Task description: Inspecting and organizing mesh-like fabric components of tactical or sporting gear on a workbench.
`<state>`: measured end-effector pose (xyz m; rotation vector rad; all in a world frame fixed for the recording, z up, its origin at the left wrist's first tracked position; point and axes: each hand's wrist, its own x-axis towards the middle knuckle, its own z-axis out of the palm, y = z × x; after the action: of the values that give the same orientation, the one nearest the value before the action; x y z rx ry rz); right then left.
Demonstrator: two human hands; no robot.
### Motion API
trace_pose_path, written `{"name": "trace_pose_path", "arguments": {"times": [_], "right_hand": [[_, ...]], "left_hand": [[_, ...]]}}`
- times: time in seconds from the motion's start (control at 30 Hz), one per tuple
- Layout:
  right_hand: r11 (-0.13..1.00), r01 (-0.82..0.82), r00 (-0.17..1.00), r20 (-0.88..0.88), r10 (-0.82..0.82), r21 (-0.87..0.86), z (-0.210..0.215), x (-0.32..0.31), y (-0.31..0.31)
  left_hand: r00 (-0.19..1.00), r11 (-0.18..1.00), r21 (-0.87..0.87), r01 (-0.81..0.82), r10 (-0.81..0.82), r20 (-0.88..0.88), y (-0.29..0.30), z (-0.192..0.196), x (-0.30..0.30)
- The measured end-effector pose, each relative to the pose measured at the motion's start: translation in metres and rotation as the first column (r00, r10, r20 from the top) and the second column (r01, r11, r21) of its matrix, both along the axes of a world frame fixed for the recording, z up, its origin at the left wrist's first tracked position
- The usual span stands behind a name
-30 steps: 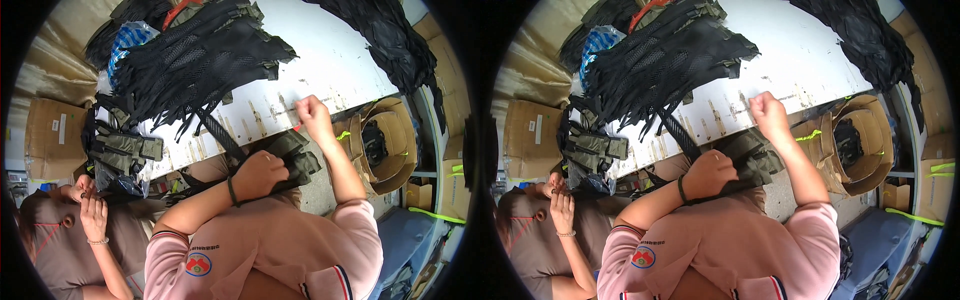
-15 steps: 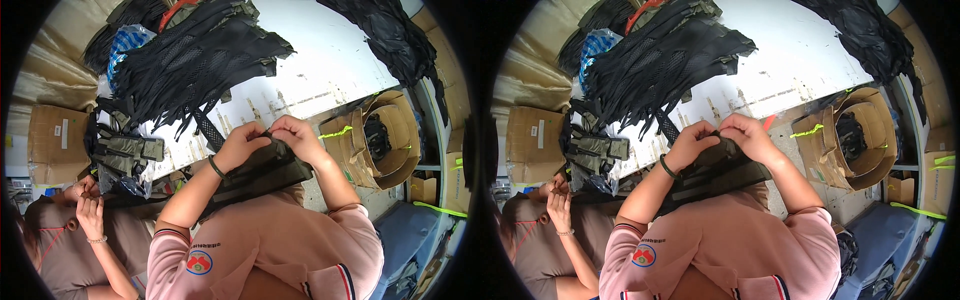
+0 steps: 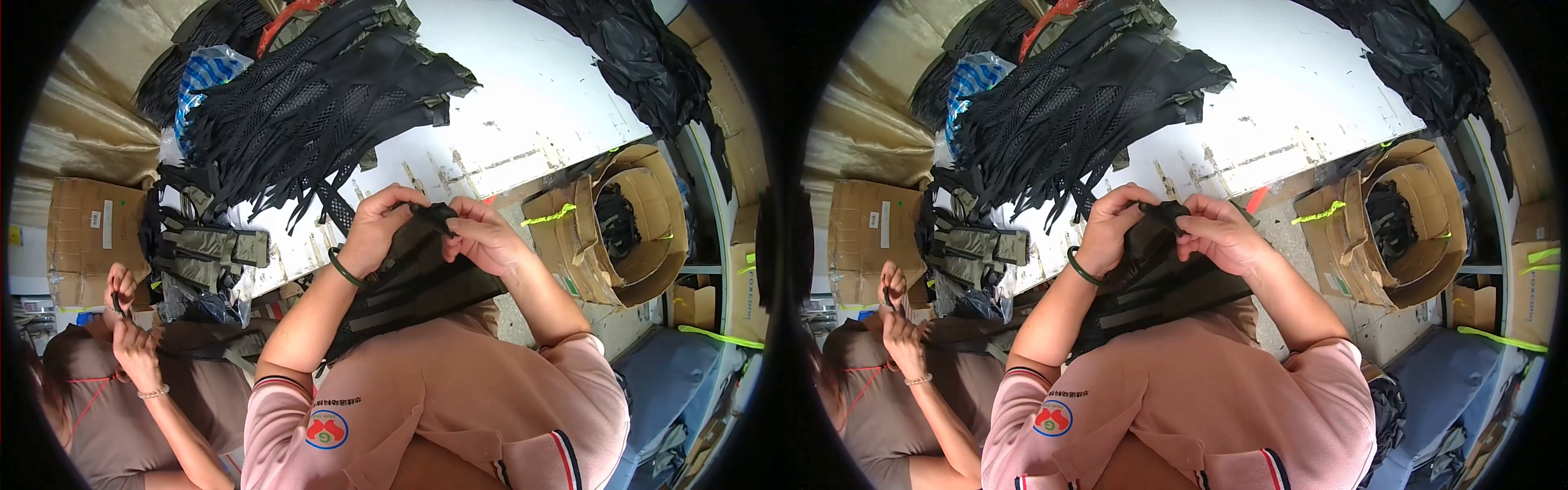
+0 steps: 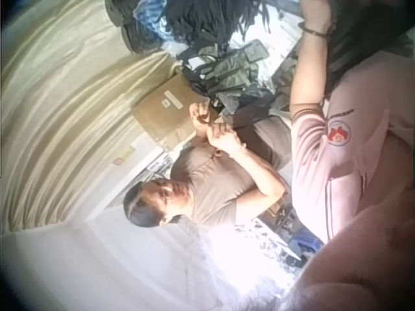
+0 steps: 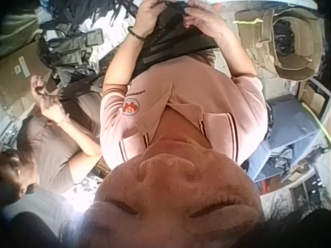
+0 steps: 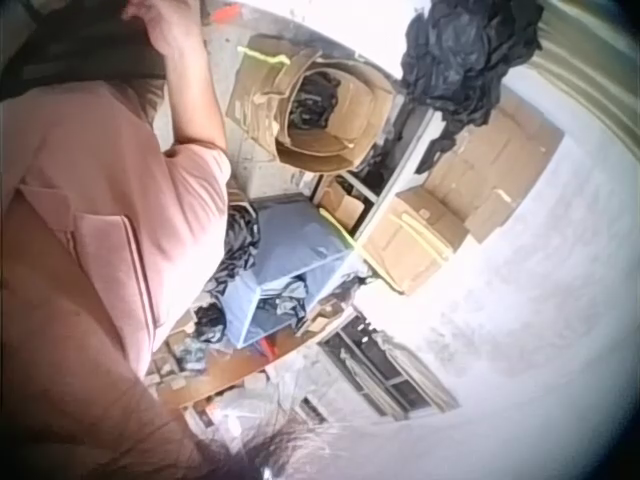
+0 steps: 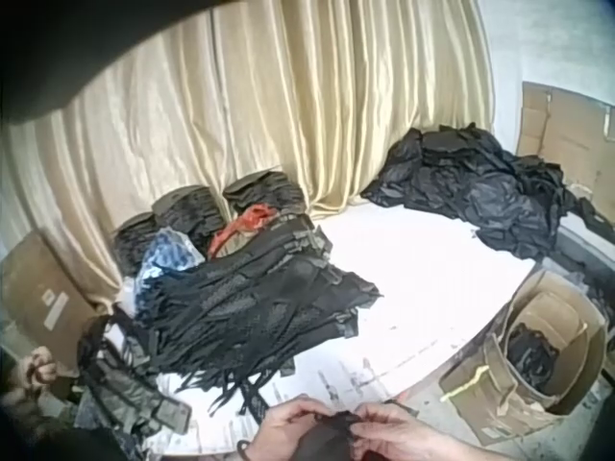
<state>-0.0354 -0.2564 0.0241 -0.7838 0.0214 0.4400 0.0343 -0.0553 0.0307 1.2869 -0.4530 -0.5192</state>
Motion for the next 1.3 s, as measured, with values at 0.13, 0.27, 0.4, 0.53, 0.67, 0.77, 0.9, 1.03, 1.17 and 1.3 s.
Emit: {"name": "trace_pose_path", "arguments": {"times": [0.13,0.27,0.4,0.53,0.67,0.77,0.9,1.03,1.17,1.3], "right_hand": [[0.502,0.467,0.858,0.511,-0.057,-0.728,-0.016,0.0,0.004],[0.626,0.534,0.824,0.515,-0.235,-0.568,-0.007,0.01,-0.001],[0.576,0.573,0.814,0.481,-0.324,-0.583,0.012,0.019,-0.009],[0.607,0.366,0.885,0.466,0.009,-0.706,0.018,0.024,0.012],[0.756,0.428,0.884,0.402,-0.237,-0.495,0.002,0.036,0.007],[0.563,0.575,0.804,0.539,-0.253,-0.594,0.006,0.034,0.012],[0.317,0.484,0.853,0.52,0.035,-0.815,0.003,0.019,0.026],[0.471,0.595,0.794,0.568,-0.217,-0.651,0.002,0.023,0.01],[0.481,0.654,0.745,0.606,-0.277,-0.584,0.004,0.03,0.003],[0.366,0.771,0.615,0.757,-0.219,-0.521,0.0,0.035,0.001]], "left_hand": [[0.997,0.989,0.129,0.066,-0.062,-0.041,-0.004,0.013,-0.008],[0.998,0.938,0.34,-0.063,0.053,0.04,-0.005,0.005,-0.001],[0.984,0.94,0.323,-0.113,0.15,-0.092,-0.006,0.004,-0.001],[0.974,0.866,0.497,-0.061,-0.058,0.221,-0.012,0.018,-0.009],[0.99,0.9,0.436,-0.02,-0.044,0.135,-0.012,0.022,-0.012],[0.985,0.912,0.404,-0.063,-0.008,0.172,-0.01,0.012,-0.008],[0.984,0.883,0.469,0.023,-0.103,0.146,-0.005,0.008,-0.009],[0.93,0.893,0.4,0.204,-0.305,0.205,0.003,0.001,-0.014],[0.845,0.705,0.466,0.534,-0.432,-0.315,0.013,0.023,-0.003],[0.878,0.791,0.38,0.479,-0.43,-0.213,0.017,0.032,0.002]]}}
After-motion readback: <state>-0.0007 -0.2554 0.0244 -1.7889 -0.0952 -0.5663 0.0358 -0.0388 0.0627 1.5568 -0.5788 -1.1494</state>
